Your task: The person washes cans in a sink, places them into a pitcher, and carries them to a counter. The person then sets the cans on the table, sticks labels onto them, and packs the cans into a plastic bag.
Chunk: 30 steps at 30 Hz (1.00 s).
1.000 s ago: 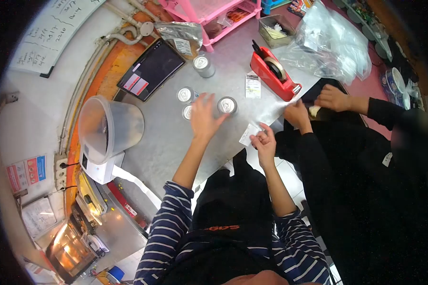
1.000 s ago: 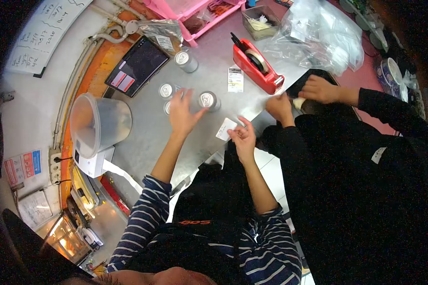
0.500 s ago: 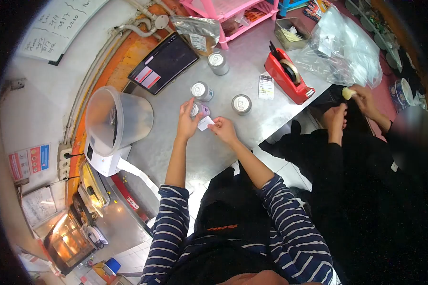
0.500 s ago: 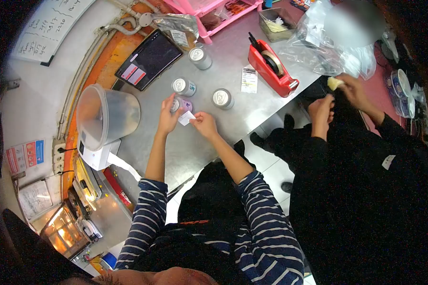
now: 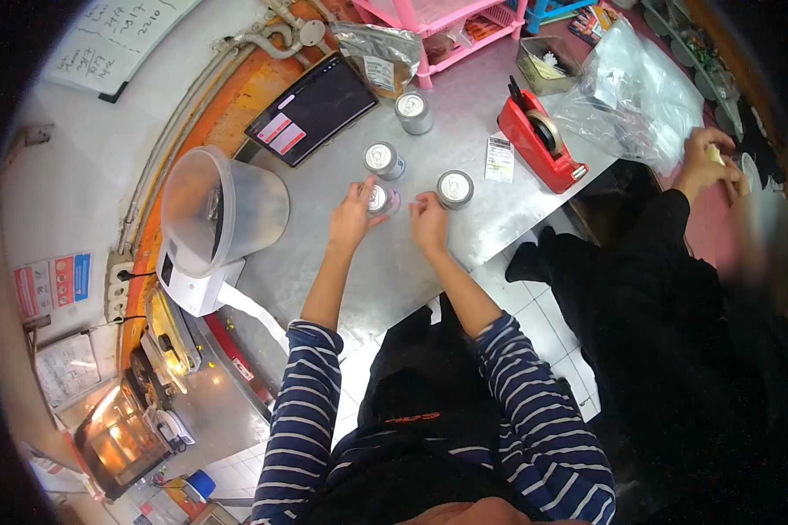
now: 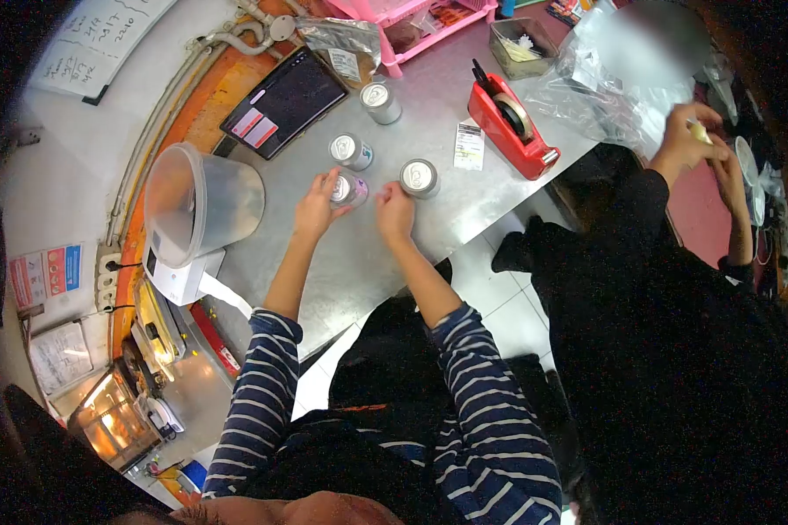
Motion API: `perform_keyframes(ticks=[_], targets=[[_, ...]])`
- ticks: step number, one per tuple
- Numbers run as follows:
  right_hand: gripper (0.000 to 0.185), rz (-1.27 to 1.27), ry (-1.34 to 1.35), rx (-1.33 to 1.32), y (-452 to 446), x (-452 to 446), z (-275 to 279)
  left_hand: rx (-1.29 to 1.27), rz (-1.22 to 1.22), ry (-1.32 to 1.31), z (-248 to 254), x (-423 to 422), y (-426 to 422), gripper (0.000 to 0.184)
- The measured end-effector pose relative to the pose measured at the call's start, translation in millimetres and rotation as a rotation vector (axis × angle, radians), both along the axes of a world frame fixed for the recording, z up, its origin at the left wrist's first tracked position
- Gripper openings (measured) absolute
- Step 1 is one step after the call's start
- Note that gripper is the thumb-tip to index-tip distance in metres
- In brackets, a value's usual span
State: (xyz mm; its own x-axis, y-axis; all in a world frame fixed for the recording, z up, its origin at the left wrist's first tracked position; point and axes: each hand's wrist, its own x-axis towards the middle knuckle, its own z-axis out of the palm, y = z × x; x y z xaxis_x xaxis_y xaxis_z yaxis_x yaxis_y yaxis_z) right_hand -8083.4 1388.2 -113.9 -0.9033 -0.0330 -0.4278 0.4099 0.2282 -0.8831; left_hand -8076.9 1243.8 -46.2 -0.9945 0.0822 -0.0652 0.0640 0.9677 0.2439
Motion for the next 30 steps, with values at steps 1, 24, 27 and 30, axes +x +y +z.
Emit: perform_keyframes(ticks=[1, 24, 27, 30], targets=[[0.03, -0.024, 0.157, 0.065, 1, 9, 2, 0.0, 0.005, 0.011, 0, 0, 2, 0.083], [0.024, 0.577, 0.495, 0.0, -227, 169, -22, -0.06, 0.827, -0.048, -30, 364, -126, 0.053], [0.033, 0.801, 0.309, -0.061, -284, 199, -18, 0.049, 0.65, -0.157, -28, 391, -134, 0.054], [0.031, 0.866, 0.103, -0.202, -315, 210, -21, 0.071, 0.566, -0.128, -26, 392, -152, 0.048]])
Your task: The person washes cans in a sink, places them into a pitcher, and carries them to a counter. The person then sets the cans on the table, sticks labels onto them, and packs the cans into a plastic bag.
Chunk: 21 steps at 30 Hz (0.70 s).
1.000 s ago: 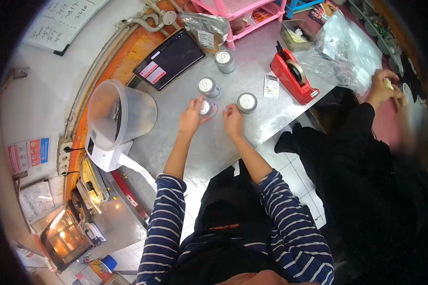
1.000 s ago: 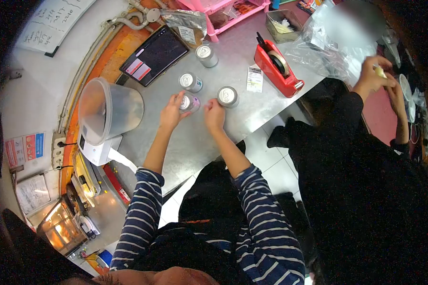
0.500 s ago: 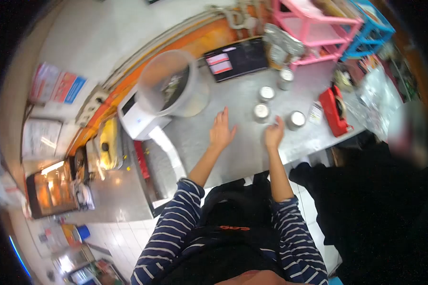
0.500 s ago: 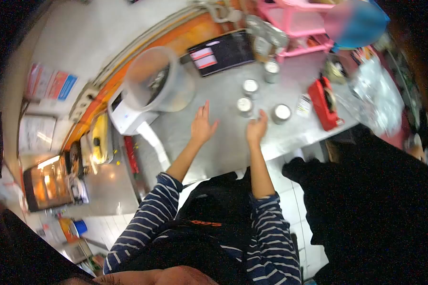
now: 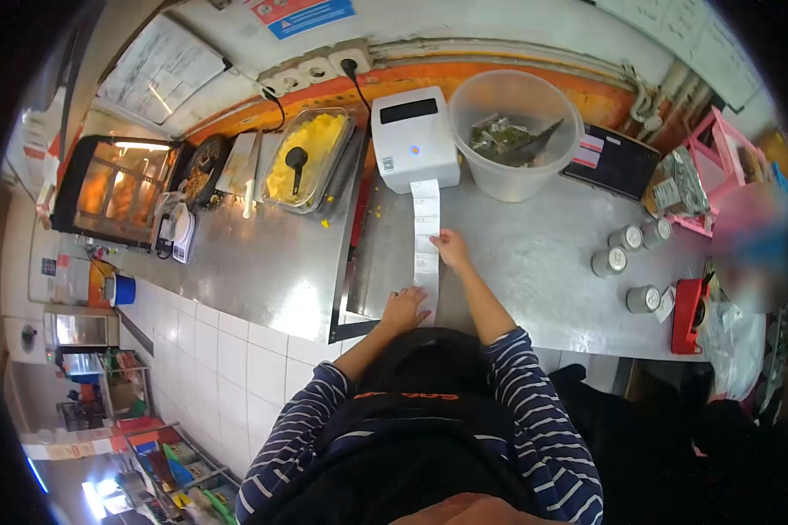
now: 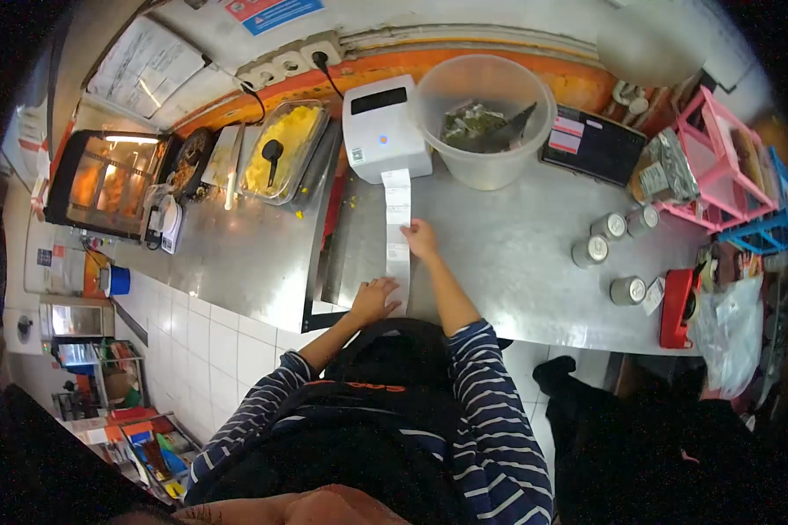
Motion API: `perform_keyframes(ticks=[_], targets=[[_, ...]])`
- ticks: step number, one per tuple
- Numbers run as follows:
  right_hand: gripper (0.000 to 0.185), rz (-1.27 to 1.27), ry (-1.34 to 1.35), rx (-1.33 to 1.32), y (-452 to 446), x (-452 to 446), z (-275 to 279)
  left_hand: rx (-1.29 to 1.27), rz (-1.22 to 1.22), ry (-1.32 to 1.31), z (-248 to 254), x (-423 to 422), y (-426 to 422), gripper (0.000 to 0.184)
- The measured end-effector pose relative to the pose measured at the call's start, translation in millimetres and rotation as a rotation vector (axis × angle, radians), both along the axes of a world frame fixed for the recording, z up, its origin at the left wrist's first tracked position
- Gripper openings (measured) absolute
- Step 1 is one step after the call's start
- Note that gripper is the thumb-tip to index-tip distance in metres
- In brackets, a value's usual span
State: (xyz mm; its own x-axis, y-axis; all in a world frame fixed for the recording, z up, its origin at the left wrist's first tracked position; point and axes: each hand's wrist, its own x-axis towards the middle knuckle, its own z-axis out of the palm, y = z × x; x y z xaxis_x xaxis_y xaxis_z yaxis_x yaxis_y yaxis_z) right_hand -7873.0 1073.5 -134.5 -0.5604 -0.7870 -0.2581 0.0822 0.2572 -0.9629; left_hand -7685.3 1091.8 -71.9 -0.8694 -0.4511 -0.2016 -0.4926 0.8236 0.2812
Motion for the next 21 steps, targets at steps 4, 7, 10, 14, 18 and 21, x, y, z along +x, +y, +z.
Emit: perform_keyframes(ticks=[4, 7, 10, 14, 18, 21], targets=[[0.021, -0.058, 0.127, 0.019, -2, 10, 12, -0.017, 0.28, 0.371, 20, -41, -49, 0.023], [0.009, -0.135, 0.016, -0.092, 7, 9, 13, -0.032, 0.193, 0.479, 37, -76, -78, 0.015], [0.013, -0.017, 0.07, -0.077, 10, -1, 8, -0.158, 0.039, 0.472, 43, -97, -94, 0.012], [0.017, -0.053, 0.063, -0.097, 16, -4, 24, -0.33, -0.195, 0.299, 40, -105, -106, 0.013], [0.016, -0.038, 0.149, -0.101, 15, -10, 15, -0.412, -0.292, 0.304, 37, -107, -111, 0.014], [0.014, 0.01, 0.23, 0.011, 21, -12, 25, -0.092, 0.461, 0.851, 45, -105, -104, 0.012]])
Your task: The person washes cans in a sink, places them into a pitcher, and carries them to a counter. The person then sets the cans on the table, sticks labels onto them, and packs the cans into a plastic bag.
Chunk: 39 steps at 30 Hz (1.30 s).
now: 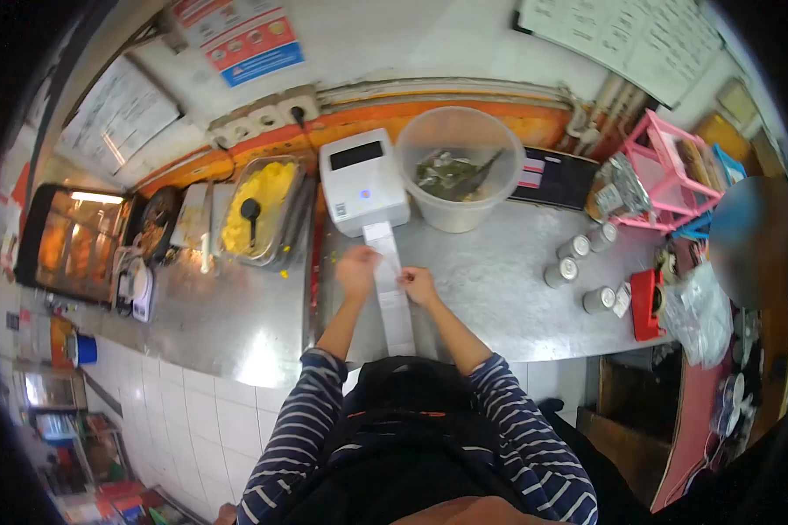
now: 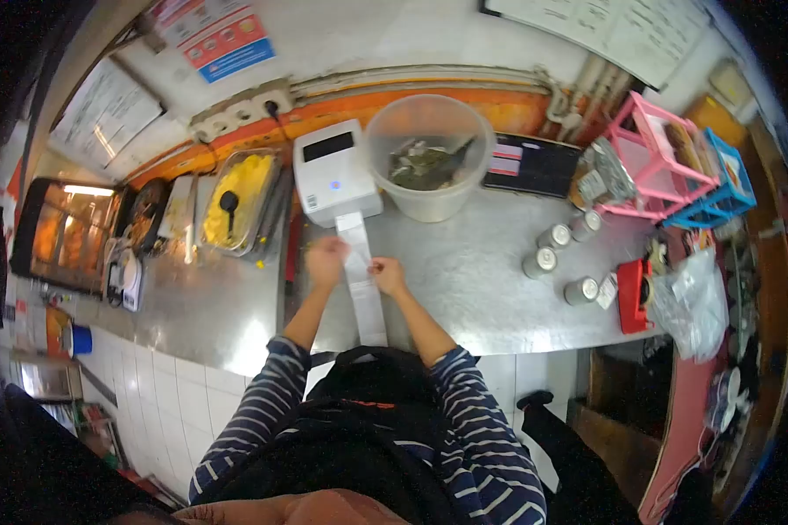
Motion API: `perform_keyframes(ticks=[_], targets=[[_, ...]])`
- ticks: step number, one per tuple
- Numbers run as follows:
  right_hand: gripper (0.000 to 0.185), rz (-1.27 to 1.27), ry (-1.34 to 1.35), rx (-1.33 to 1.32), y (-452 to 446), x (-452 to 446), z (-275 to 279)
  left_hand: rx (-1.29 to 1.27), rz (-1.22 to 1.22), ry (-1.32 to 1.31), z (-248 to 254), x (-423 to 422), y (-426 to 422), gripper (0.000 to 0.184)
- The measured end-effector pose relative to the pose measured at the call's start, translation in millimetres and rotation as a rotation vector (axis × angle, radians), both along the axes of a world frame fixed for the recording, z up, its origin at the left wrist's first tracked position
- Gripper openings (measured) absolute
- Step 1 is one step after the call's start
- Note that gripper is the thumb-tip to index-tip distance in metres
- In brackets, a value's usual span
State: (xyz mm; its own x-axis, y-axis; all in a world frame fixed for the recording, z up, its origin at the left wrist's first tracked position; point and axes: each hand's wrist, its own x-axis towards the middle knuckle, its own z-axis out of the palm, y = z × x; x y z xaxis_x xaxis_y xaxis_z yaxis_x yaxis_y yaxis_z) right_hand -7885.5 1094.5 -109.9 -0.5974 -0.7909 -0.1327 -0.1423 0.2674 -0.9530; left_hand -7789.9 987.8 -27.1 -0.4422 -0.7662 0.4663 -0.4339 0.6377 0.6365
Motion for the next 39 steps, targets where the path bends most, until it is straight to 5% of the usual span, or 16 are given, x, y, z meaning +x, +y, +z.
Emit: perform_keyframes(ticks=[1, 3, 4, 6, 7, 10, 15, 19, 22, 32, 35, 37, 39], targets=[[0.017, -0.009, 0.054, 0.036, 5, 0, 8, 0.224, 0.222, 0.315, -3, -2, 2, 0.012], [0.025, -0.064, 0.205, 0.161, 12, -5, 21, 0.046, 0.216, 0.256, 8, -3, 18, 0.01], [0.031, -0.214, 0.136, -0.008, 16, -6, 25, -0.17, 0.111, 0.106, 19, -15, 38, 0.011], [0.034, -0.321, -0.644, -0.388, 28, -23, 41, -0.449, -0.145, -0.036, 32, -45, 77, 0.013], [0.034, -0.366, -0.63, -0.396, 49, -42, 49, -0.442, -0.188, -0.021, 29, -67, 95, 0.013], [0.016, -0.696, 0.048, -0.208, 126, -103, 73, -0.534, -0.693, -0.174, 29, -132, 155, 0.018], [0.011, -0.995, 0.315, -0.23, 307, -260, 75, -0.242, -0.946, -0.193, 42, -288, 252, 0.037], [0.015, -0.699, 0.151, 0.031, 371, -349, 47, 0.015, -0.982, -0.147, 21, -403, 288, 0.05], [0.021, -0.461, 0.275, 0.118, 365, -385, 18, -0.084, -1.116, -0.558, 12, -443, 299, 0.072], [0.043, -0.164, 0.483, 0.089, 351, -457, 9, -0.191, -1.008, -0.786, -6, -468, 318, 0.06], [0.028, -0.167, 0.61, 0.166, 349, -479, -13, -0.303, -1.022, -0.872, -21, -472, 314, 0.064], [0.012, -0.341, 0.635, 0.166, 351, -487, -23, -0.334, -1.167, -0.688, -53, -475, 306, 0.064], [0.01, -0.4, 0.616, 0.049, 359, -487, -12, -0.687, -1.106, -0.38, -56, -463, 300, 0.061]])
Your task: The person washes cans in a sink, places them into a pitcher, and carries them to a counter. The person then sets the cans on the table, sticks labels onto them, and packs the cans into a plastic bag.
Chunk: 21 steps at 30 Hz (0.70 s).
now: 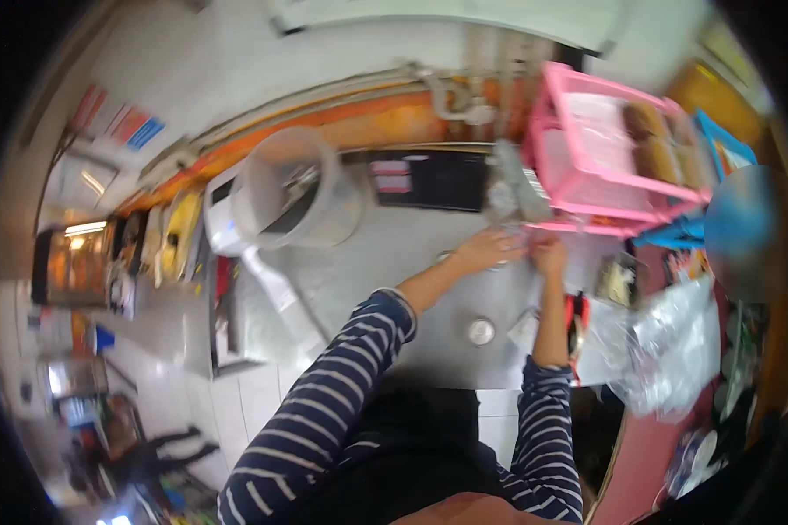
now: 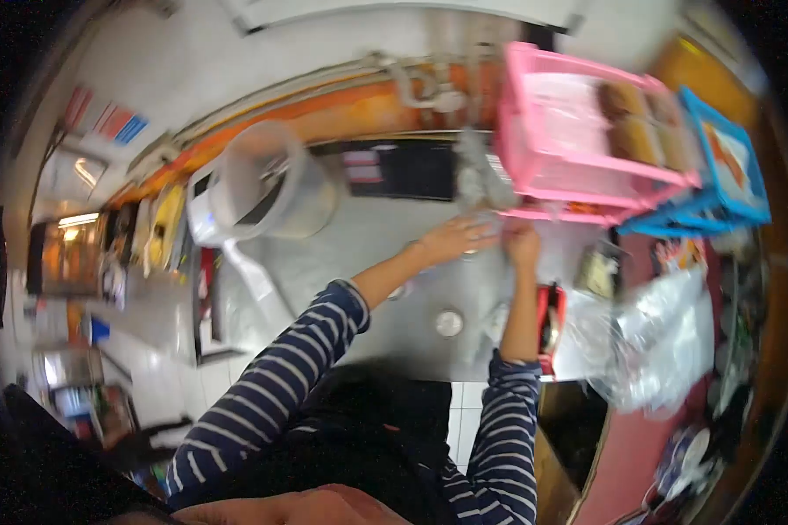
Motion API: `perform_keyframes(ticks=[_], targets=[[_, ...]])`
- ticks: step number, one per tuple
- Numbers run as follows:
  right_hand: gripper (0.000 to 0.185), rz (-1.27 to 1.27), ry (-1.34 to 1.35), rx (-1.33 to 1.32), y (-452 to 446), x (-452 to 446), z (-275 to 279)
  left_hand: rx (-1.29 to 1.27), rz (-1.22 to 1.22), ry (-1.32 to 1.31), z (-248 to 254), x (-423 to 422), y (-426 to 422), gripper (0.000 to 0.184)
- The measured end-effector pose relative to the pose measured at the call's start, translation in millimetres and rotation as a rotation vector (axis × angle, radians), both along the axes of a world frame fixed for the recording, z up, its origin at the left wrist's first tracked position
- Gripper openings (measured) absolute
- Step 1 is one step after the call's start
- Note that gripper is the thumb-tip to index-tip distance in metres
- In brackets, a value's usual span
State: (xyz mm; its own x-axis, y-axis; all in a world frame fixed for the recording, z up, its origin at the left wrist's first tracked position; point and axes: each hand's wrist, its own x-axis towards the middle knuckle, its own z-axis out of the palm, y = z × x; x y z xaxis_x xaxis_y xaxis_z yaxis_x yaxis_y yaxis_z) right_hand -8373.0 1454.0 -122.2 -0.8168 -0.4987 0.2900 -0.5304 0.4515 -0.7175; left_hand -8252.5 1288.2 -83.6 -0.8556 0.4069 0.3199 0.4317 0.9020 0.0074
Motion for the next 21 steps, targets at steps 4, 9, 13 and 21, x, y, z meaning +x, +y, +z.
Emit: perform_keyframes(ticks=[4, 9, 13, 21], targets=[[0.01, -0.372, -0.317, -0.453, -28, 80, 56, 0.367, 0.573, 0.147, 87, 130, -45, 0.057], [0.008, 0.03, -0.43, -0.708, -167, 257, 97, 0.425, 1.488, 0.49, 38, 339, -145, 0.042], [0.017, 0.659, -0.652, -0.348, -315, 376, 40, 0.353, 1.522, 0.264, 40, 434, -217, 0.027], [0.019, 0.507, -1.015, -0.159, -412, 446, -22, 0.177, 1.064, 0.029, 35, 450, -295, 0.022]])
